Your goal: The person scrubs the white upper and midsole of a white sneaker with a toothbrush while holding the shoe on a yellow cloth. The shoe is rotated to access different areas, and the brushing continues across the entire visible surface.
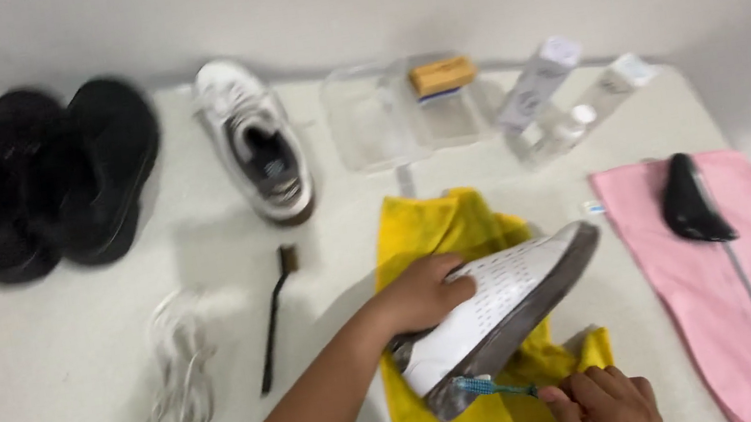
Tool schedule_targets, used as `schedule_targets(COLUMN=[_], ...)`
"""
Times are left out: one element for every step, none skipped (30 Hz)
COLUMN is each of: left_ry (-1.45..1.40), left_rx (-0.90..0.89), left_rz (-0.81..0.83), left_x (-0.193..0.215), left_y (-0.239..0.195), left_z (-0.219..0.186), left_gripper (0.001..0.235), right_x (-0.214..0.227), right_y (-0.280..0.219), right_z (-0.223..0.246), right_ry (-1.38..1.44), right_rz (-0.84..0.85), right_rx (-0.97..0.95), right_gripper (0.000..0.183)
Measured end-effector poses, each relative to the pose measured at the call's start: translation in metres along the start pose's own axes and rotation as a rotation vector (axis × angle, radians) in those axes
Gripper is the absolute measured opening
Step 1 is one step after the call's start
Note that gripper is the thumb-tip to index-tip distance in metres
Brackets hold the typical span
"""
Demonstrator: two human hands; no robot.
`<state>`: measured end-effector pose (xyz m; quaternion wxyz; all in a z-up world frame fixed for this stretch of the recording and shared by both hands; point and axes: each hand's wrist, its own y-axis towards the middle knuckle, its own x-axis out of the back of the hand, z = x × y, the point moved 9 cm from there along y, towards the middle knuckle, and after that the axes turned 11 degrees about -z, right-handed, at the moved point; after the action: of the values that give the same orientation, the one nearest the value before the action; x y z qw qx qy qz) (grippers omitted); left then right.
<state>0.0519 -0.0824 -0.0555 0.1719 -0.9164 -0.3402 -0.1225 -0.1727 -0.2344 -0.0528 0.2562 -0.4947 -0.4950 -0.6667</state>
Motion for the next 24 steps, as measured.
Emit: schedule_targets(left_ry=[0.018, 0.007, -0.008, -0.019, -0.026, -0.028, -0.032, -0.036, -0.03, -0.028, -0.037, -0.02, -0.003, -0.005, -0.004, -0.003, -0.004, -0.002, 0.0, -0.004, 0.004, 0.012, 0.01, -0.004], left_rx=[-0.069, -0.049, -0.008, 0.025, 0.039, 0.049, 0.06, 0.064, 0.046, 0.03, 0.035, 0.019, 0.003, 0.004, 0.009, 0.013, 0.014, -0.002, -0.017, -0.019, -0.02, -0.022, -0.025, 0.013], left_rz=[-0.001, -0.012, 0.008, 0.027, 0.014, 0.032, 0.05, 0.041, 0.047, 0.051, 0.04, 0.029, 0.018, 0.014, 0.015, 0.018, 0.017, 0.015, 0.014, 0.013, 0.012, 0.014, 0.015, 0.023], left_x=[-0.002, 0.002, 0.004, 0.007, 0.009, 0.008, 0.007, 0.008, 0.008, 0.006, 0.007, 0.007, 0.007, 0.007, 0.006, 0.006, 0.006, 0.003, 0.001, 0.001, 0.002, 0.002, 0.005, 0.007], left_y=[-0.001, -0.007, -0.012, -0.016, -0.017, -0.017, -0.018, -0.017, -0.016, -0.016, -0.016, -0.015, -0.014, -0.015, -0.015, -0.014, -0.012, -0.01, -0.007, -0.008, -0.009, -0.01, -0.015, -0.018], left_z=[-0.002, -0.007, -0.011, -0.016, -0.016, -0.016, -0.017, -0.016, -0.017, -0.017, -0.016, -0.017, -0.018, -0.018, -0.018, -0.018, -0.015, -0.014, -0.013, -0.014, -0.015, -0.017, -0.02, -0.021], left_gripper=[0.031, 0.031, 0.034, 0.038, 0.038, 0.039, 0.041, 0.041, 0.045, 0.049, 0.049, 0.05, 0.051, 0.051, 0.054, 0.057, 0.057, 0.053, 0.05, 0.05, 0.052, 0.054, 0.054, 0.052], right_x=[0.017, 0.01, -0.008, -0.024, -0.014, 0.009, 0.032, 0.035, 0.033, 0.032, 0.033, 0.033, 0.033, 0.03, 0.013, -0.001, 0.006, 0.022, 0.038, 0.027, 0.021, 0.017, 0.02, 0.024], right_y=[-0.008, -0.003, 0.003, 0.007, 0.014, 0.023, 0.031, 0.029, 0.028, 0.026, 0.019, 0.009, 0.0, 0.006, 0.009, 0.009, 0.021, 0.036, 0.05, 0.045, 0.043, 0.039, 0.029, 0.02], right_z=[0.014, -0.001, -0.03, -0.059, -0.053, -0.05, -0.048, -0.041, -0.028, -0.015, -0.002, 0.01, 0.023, 0.019, 0.009, -0.004, -0.005, -0.009, -0.012, -0.017, -0.017, -0.019, -0.002, 0.022], right_ry=[0.109, 0.119, -0.026, -0.169, -0.162, -0.176, -0.188, -0.185, -0.14, -0.096, -0.093, -0.061, -0.029, -0.028, -0.187, -0.347, -0.348, -0.373, -0.397, -0.4, -0.288, -0.175, -0.178, -0.11], right_rz=[-0.148, -0.131, 0.001, 0.117, 0.125, 0.004, -0.118, -0.117, -0.07, -0.021, -0.018, 0.002, 0.022, 0.022, 0.189, 0.353, 0.353, 0.264, 0.175, 0.174, 0.102, 0.029, 0.028, 0.003], right_rx=[0.084, 0.101, -0.013, -0.131, -0.113, -0.139, -0.165, -0.154, -0.07, 0.019, 0.033, 0.043, 0.054, 0.058, 0.029, -0.009, -0.007, -0.017, -0.026, -0.024, -0.009, 0.002, 0.002, 0.06], right_gripper=[0.033, 0.033, 0.034, 0.043, 0.043, 0.037, 0.031, 0.031, 0.032, 0.033, 0.033, 0.031, 0.03, 0.03, 0.037, 0.045, 0.045, 0.047, 0.05, 0.05, 0.039, 0.028, 0.028, 0.028])
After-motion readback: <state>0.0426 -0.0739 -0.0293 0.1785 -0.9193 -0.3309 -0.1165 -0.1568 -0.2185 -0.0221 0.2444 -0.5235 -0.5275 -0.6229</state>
